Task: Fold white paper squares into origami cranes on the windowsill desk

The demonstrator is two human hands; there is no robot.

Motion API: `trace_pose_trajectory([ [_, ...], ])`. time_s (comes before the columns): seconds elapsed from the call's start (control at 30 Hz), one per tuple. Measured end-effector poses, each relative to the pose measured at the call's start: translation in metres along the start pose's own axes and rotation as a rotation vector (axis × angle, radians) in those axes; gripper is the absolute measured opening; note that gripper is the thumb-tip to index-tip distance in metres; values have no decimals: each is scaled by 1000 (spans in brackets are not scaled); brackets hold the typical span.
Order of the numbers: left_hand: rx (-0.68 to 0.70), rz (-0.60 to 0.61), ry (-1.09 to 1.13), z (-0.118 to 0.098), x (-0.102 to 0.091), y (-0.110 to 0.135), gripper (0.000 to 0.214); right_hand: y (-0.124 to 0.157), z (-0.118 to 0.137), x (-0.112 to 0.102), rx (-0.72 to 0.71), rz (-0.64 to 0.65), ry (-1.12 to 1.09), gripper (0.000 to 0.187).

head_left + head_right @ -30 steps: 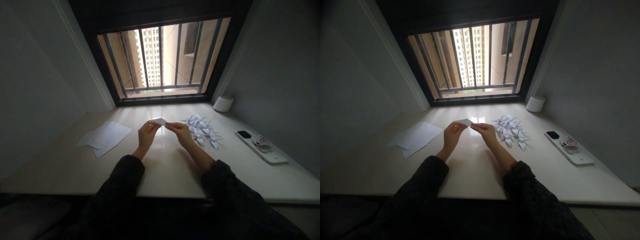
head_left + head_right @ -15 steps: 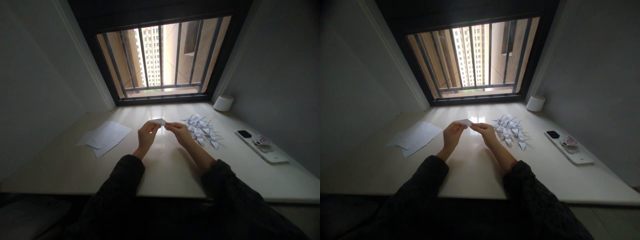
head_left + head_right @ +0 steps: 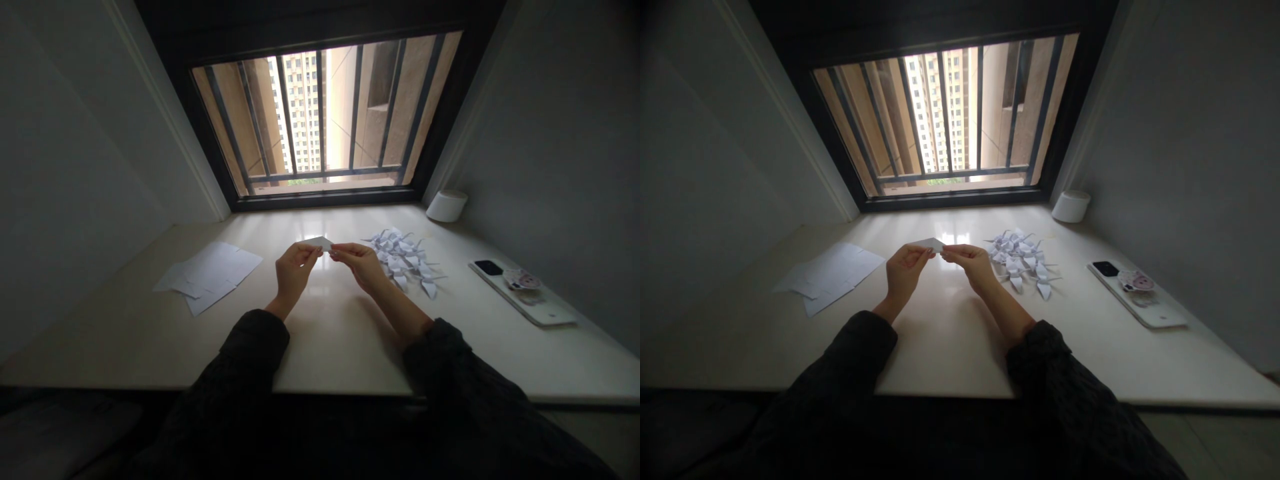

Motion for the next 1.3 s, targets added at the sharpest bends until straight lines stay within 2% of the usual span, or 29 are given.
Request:
trace_pose_trajectory([
  [0.37, -17, 19, 110, -1, 3, -1, 22, 4, 14, 5, -68, 10, 74, 28],
  [0.73, -31, 24, 158, 1, 4, -2, 21, 5, 14, 7, -60, 14, 49, 28],
  [1.17, -84, 6, 203, -4, 6, -1, 36, 4, 11, 3, -76, -2, 45, 26],
  [1.3, -88, -9, 180, -2, 6, 0, 38, 4, 9, 4, -54, 3, 64, 41],
])
Point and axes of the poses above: each hand's wrist, its own y-axis away from the middle knuckle, its own x-axis out of the palm, z = x × y, the point moved 7 cm from there along -y, towards the middle knuckle, and after that the axes turned 9 degrees about -y, right-handed, at the moved point
